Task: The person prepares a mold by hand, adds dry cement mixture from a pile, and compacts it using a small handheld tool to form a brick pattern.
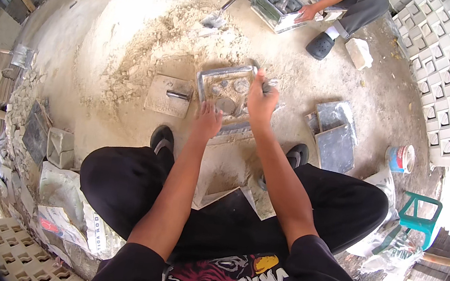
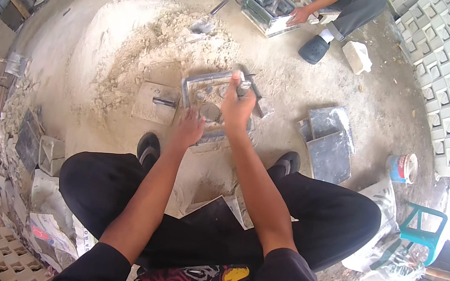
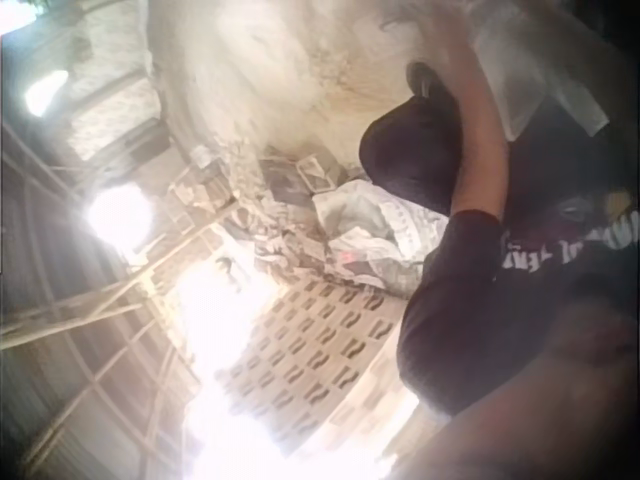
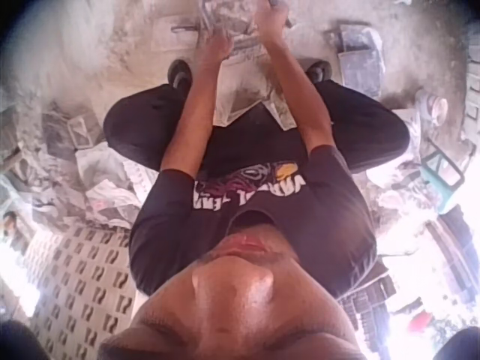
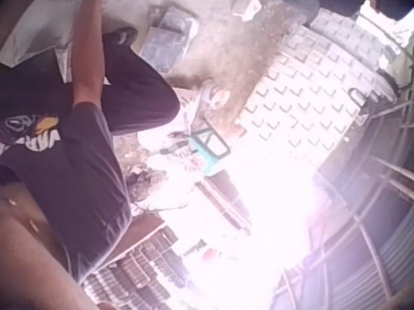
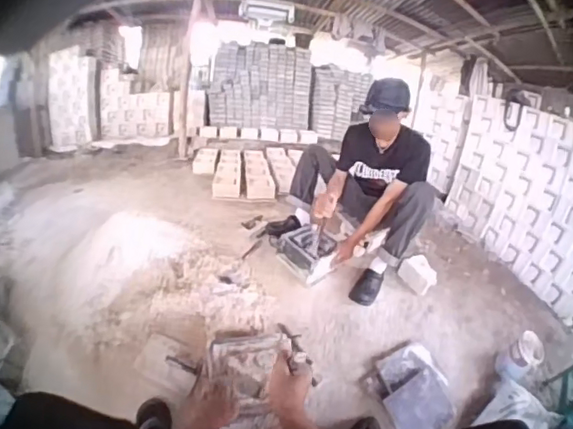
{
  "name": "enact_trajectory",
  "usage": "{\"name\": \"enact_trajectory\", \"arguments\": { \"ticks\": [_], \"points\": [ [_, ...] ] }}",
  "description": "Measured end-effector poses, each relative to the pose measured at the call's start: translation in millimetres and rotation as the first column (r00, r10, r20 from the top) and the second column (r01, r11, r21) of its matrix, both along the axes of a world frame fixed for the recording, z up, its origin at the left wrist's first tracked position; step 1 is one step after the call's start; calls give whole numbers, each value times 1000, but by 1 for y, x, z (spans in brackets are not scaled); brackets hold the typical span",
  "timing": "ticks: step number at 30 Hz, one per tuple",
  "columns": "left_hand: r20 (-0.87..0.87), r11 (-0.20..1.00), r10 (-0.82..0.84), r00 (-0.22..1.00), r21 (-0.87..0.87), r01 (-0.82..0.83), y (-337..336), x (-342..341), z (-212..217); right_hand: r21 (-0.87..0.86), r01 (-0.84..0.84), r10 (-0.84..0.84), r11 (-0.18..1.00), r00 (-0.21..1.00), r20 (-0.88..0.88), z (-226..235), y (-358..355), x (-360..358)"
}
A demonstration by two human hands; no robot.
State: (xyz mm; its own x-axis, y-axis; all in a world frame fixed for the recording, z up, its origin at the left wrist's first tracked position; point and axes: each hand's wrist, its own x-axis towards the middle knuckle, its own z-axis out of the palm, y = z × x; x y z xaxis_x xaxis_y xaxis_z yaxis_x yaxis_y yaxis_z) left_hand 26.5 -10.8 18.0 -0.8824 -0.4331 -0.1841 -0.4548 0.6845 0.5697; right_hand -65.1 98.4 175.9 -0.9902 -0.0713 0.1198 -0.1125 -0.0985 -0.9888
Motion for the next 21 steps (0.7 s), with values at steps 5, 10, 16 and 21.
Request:
{"name": "enact_trajectory", "arguments": {
  "ticks": [5, 10, 16, 21],
  "points": [
    [64, 991, -44, 997, -123, 52, 10, 13, -11, 76, 15, -17, 997, 1000, 24, 5, 7, 34],
    [-1, 995, -7, 1000, -101, 7, 23, 5, -1, 44, 12, -12, 999, 1000, -6, -9, 9, 16],
    [-160, 993, 35, 987, -105, -52, 1, 4, -13, -64, 83, -75, 995, 991, 110, 34, -1, -9],
    [-315, 936, 327, 891, -19, -351, -8, -8, -19, 88, 75, -70, 993, 996, -56, 47, -29, -43]
  ]
}}
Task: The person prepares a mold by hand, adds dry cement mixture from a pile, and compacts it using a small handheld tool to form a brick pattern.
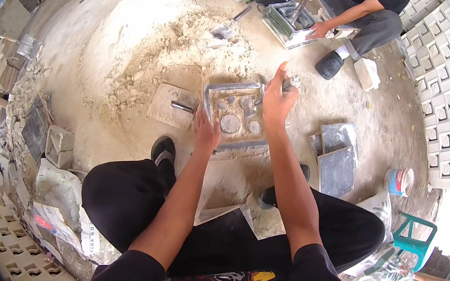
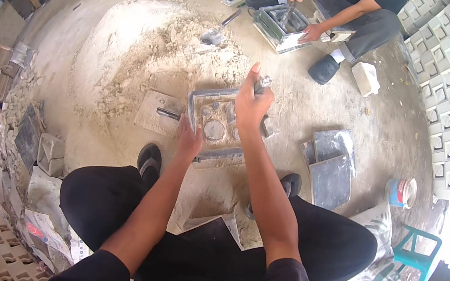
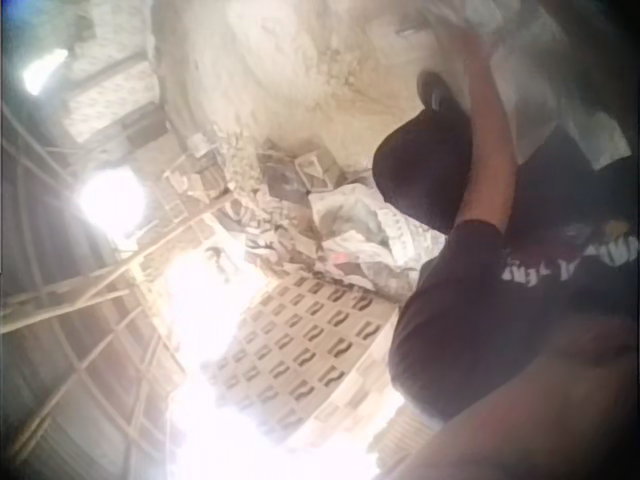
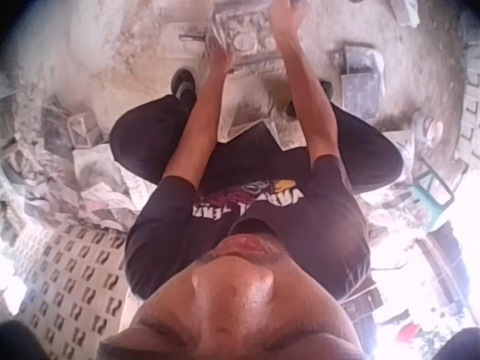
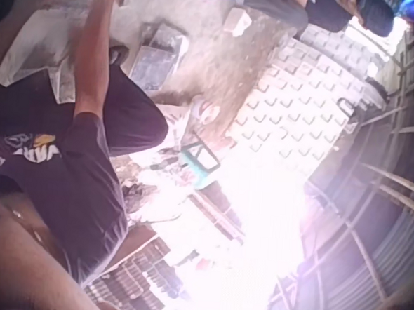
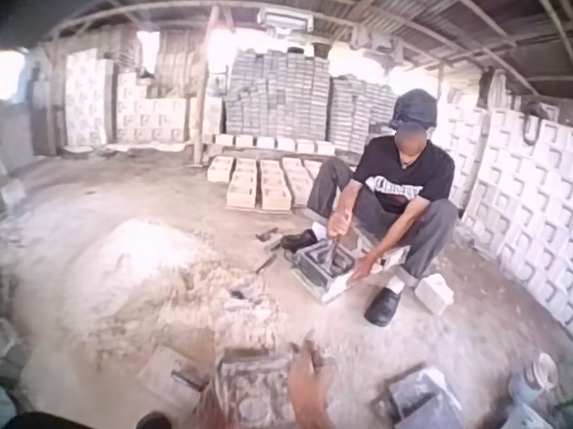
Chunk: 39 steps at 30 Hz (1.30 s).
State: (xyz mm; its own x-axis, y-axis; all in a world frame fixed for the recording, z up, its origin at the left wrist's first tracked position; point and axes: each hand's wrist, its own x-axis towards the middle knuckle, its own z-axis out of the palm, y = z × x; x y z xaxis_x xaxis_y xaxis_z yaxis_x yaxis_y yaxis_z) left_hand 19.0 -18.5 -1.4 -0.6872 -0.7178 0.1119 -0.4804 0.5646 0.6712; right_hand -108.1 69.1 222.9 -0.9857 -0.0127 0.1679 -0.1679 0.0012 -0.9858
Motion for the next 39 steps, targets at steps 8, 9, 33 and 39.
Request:
{"name": "enact_trajectory", "arguments": {
  "ticks": [8, 9, 33, 39],
  "points": [
    [-75, 972, 183, 980, 163, -169, 5, -14, -45, 42, 0, 1, 999, 1000, -29, -45, -49, -38],
    [-77, 971, 189, 979, 165, -175, 3, -15, -47, 20, 27, -25, 999, 998, -51, -58, -52, -38],
    [194, 972, 231, 953, -14, -233, -16, -41, 2, -91, -508, 512, 856, 858, 32, -62, 0, -41],
    [200, 980, 173, 964, -132, -149, -15, -42, 3, 192, -746, 766, 637, 641, -51, -65, 14, -33]
  ]
}}
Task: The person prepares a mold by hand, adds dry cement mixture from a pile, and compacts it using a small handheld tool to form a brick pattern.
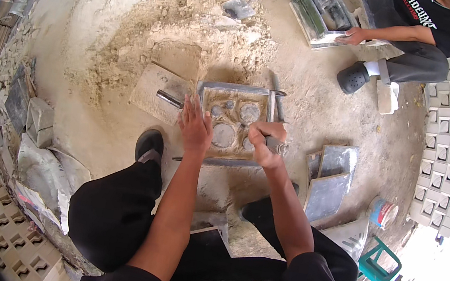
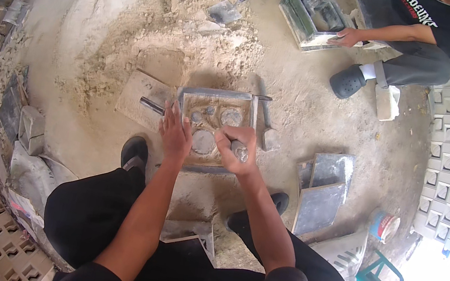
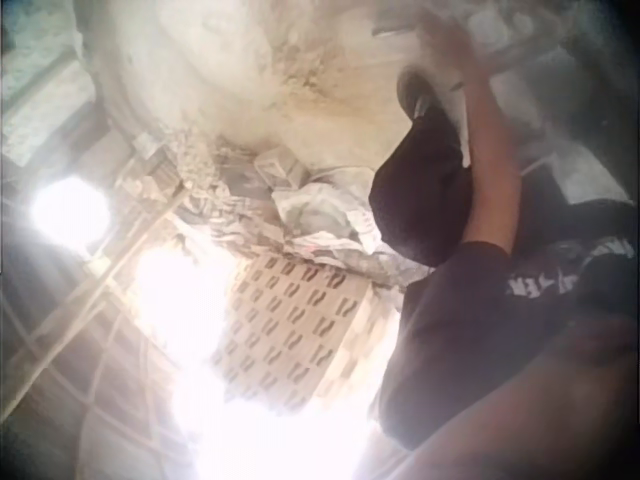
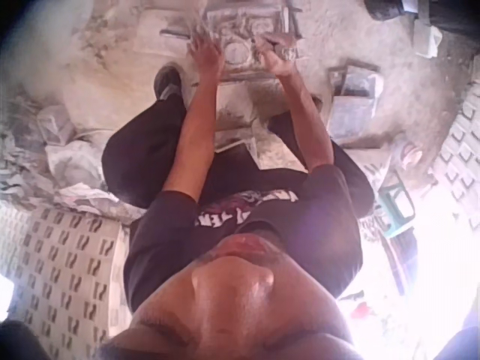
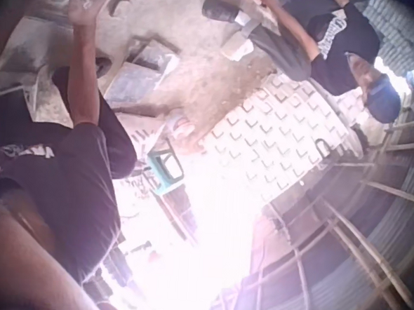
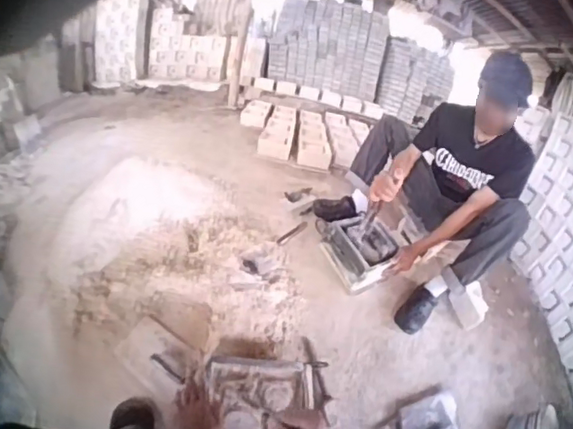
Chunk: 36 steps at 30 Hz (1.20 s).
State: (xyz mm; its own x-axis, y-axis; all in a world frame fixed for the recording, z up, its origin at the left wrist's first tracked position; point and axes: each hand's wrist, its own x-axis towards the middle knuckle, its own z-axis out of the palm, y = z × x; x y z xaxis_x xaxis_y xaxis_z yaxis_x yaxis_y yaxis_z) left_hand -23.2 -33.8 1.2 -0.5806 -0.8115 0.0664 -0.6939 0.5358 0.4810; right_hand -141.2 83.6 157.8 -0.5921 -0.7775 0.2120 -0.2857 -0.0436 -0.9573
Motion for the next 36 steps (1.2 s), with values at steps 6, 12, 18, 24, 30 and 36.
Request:
{"name": "enact_trajectory", "arguments": {
  "ticks": [6, 12, 18, 24, 30, 36],
  "points": [
    [-65, 998, 19, 998, 59, -16, -1, -7, 4, -29, -133, 131, 991, 989, -68, -1, 17, -17],
    [-32, 995, 36, 999, 96, -33, -1, -2, 4, -188, 415, -379, 890, 904, 199, 1, -13, 1],
    [-49, 994, 38, 998, 107, -33, -1, 0, 3, -122, 571, -523, 812, 804, 284, 19, -46, -19],
    [-80, 996, 28, 996, 82, -22, -3, 0, 3, -125, 580, -566, 805, 814, 135, 6, -61, -21],
    [-118, 993, 37, 992, 111, -24, -4, -2, 2, -54, 392, -395, 918, 899, -188, 14, -62, -35],
    [-109, 995, 36, 993, 93, -26, -3, -3, 3, -178, 447, -476, 877, 859, -189, 15, -59, -46]
  ]
}}
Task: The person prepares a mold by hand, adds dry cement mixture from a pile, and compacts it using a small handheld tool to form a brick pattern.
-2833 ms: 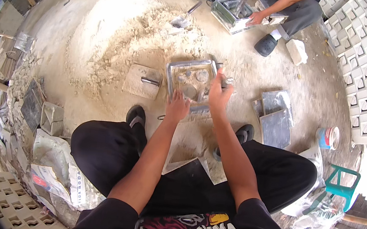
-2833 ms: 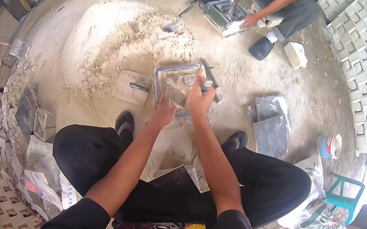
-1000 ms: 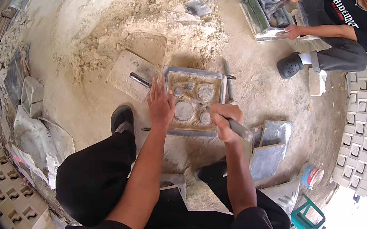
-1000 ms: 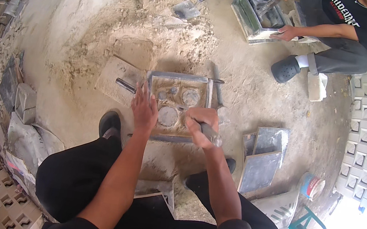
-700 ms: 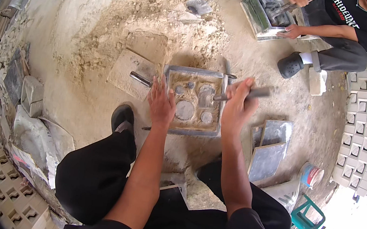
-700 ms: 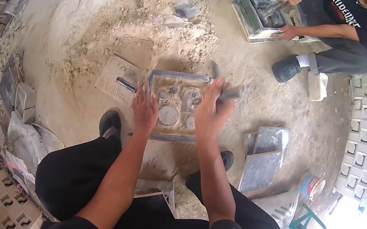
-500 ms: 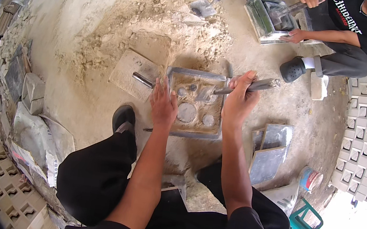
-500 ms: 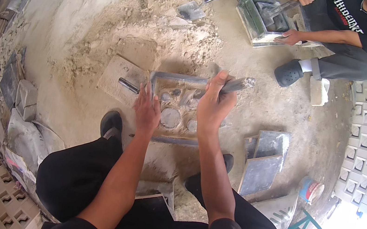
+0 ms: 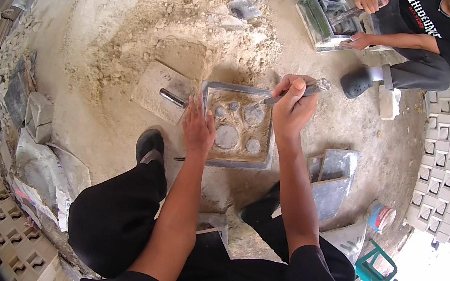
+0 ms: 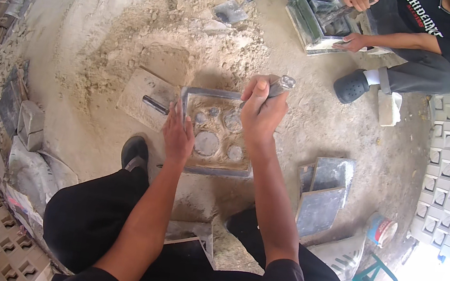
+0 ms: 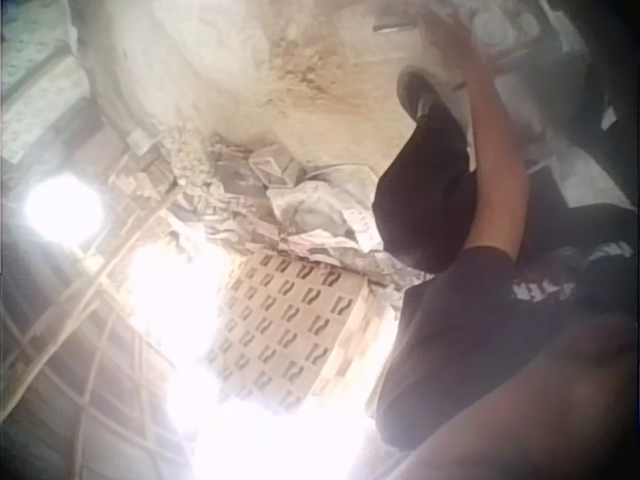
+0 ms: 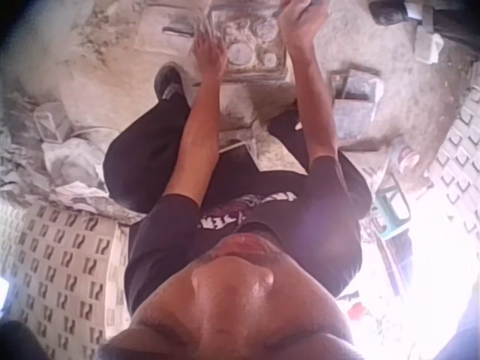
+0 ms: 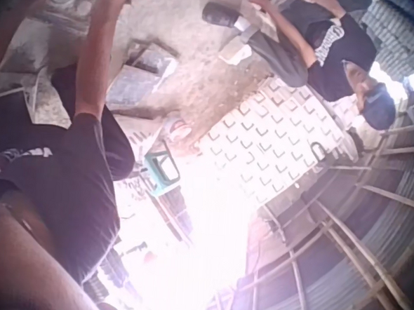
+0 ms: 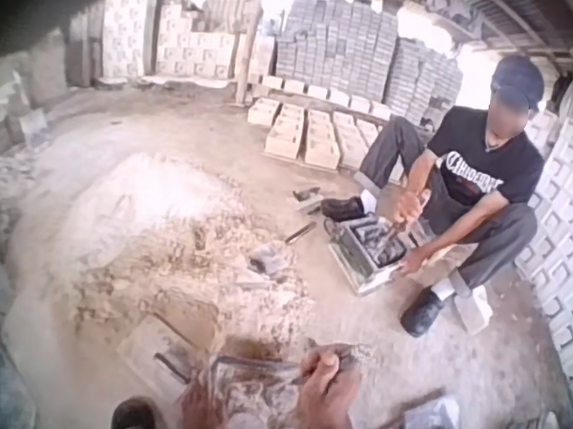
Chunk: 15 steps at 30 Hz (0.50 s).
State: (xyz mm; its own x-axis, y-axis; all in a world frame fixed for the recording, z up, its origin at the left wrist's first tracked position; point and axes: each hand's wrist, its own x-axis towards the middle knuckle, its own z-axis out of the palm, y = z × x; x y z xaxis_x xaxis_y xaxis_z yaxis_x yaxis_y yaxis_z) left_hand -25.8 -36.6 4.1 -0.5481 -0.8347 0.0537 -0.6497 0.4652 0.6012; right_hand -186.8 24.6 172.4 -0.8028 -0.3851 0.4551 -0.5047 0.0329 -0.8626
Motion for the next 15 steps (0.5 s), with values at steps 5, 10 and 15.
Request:
{"name": "enact_trajectory", "arguments": {
  "ticks": [5, 10, 15],
  "points": [
    [-22, 1000, -1, 1000, -12, 1, -1, 0, -3, -45, 67, -61, 997, 991, 119, 8, -7, -13],
    [-31, 1000, 2, 1000, -8, -2, -2, -2, -1, 109, 166, -162, 980, 986, -49, -13, -5, -17],
    [-57, 1000, -14, 998, 2, 14, -2, 0, 0, 22, 223, -223, 975, 975, -17, 7, -3, -14]
  ]
}}
